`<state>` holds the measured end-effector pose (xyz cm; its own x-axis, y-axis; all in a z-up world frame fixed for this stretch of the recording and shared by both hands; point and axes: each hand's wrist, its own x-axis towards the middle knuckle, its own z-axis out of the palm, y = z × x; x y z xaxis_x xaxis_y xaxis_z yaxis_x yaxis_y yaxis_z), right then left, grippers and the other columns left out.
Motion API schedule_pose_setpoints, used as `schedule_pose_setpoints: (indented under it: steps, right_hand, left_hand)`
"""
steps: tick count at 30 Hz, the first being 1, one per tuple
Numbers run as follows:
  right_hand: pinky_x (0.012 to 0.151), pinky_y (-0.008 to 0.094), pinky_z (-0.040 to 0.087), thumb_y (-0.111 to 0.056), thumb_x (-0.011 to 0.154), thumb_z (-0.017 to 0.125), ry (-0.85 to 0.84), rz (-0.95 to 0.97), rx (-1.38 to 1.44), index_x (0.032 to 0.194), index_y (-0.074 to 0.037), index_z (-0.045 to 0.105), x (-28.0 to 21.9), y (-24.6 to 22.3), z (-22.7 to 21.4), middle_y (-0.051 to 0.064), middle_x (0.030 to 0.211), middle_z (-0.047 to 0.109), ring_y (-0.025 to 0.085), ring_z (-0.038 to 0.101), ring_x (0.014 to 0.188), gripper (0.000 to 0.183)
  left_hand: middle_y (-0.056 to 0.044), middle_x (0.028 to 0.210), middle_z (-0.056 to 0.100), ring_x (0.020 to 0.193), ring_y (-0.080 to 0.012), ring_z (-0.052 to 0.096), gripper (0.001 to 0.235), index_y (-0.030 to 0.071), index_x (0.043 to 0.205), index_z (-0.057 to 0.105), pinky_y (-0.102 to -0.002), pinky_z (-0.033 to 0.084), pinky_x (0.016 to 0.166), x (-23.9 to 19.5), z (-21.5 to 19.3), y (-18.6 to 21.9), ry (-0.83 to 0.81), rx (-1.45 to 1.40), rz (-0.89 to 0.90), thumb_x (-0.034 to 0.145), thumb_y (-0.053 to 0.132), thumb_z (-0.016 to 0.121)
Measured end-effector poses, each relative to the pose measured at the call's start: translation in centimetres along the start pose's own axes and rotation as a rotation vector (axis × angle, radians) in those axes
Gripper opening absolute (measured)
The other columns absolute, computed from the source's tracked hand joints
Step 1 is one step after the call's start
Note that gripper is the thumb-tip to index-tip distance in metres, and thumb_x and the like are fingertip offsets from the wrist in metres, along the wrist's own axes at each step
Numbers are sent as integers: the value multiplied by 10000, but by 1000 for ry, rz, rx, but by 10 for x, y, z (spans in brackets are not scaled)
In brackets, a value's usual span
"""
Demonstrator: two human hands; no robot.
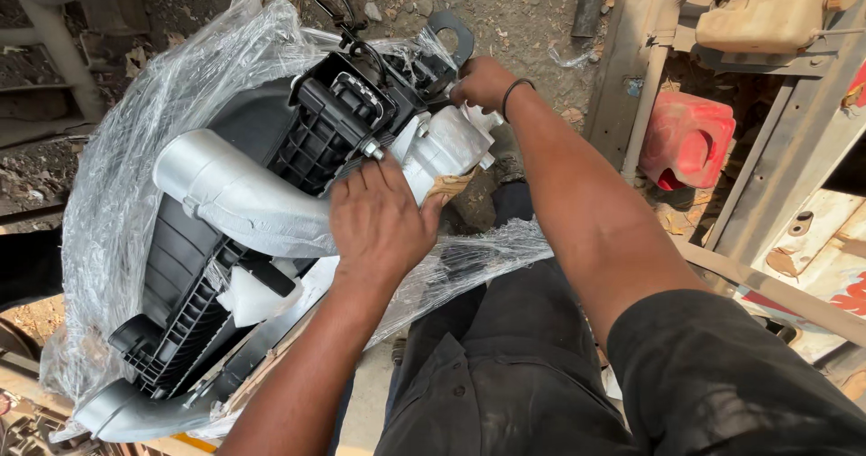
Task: The person unwraps a car part, likely a headlight assembly, from plastic wrap and cardboard packaging. They peel away layers of plastic and remove cardboard supports to reveal the component.
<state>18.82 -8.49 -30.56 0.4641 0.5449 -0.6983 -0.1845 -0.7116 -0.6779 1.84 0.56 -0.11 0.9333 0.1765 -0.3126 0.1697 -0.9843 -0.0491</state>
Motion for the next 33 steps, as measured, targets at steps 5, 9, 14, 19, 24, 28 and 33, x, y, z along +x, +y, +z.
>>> schedule_pose_setpoints:
  steps: [5,9,14,19,24,28,33]
  right_hand:
    - [696,510,530,-226,744,729,250,-134,-187,790,40,730,8,13,28,282,811,677,456,670,788,270]
    - [707,511,526,-151,721,672,419,-81,-116,759,41,718,17,22,38,302,787,656,468,665,763,201]
    - [580,451,467,-100,735,646,234,-78,220,736,89,641,29,36,39,225,620,589,332,597,581,190]
    - [563,354,475,-126,797,672,155,-117,426,798,43,665,19,48,37,77,650,626,179,595,601,169]
    - [618,433,491,-295,862,794,212,-213,95,840,14,659,-9,29,32,160,737,651,315,625,702,338]
    - [673,503,520,-320,846,778,485,-133,-188,861,-51,716,-34,3,34,178,833,726,398,690,786,277]
    - [693,526,523,-398,894,769,554,39,-224,876,-78,740,-44,-7,43,183,818,730,415,693,785,322]
  left_hand:
    - [-211,957,634,894,-348,621,820,-135,1242,581,-445,462,824,1,2,-3,-21,-63,-18,799,531,758]
    - [-260,1031,642,945,-370,627,855,-157,1251,562,-449,468,854,5,3,-3,-9,-48,0,796,544,739]
    - [-284,1090,641,1045,-402,630,819,-151,1266,554,-467,467,917,5,2,-8,-12,-80,8,836,528,715]
    - [-307,1083,633,998,-399,628,891,-186,1294,524,-475,471,902,6,3,-5,-48,-29,9,828,556,691]
    - [-292,1083,627,1010,-396,628,873,-182,1312,505,-475,475,904,6,5,-5,-63,-37,-3,859,543,681]
    - [-301,1093,626,1017,-399,630,903,-178,1300,505,-475,476,909,8,3,-4,6,-5,7,809,558,685]
    - [-290,1087,623,1002,-399,620,901,-192,1312,501,-477,471,887,1,1,-6,-60,-59,0,832,541,707]
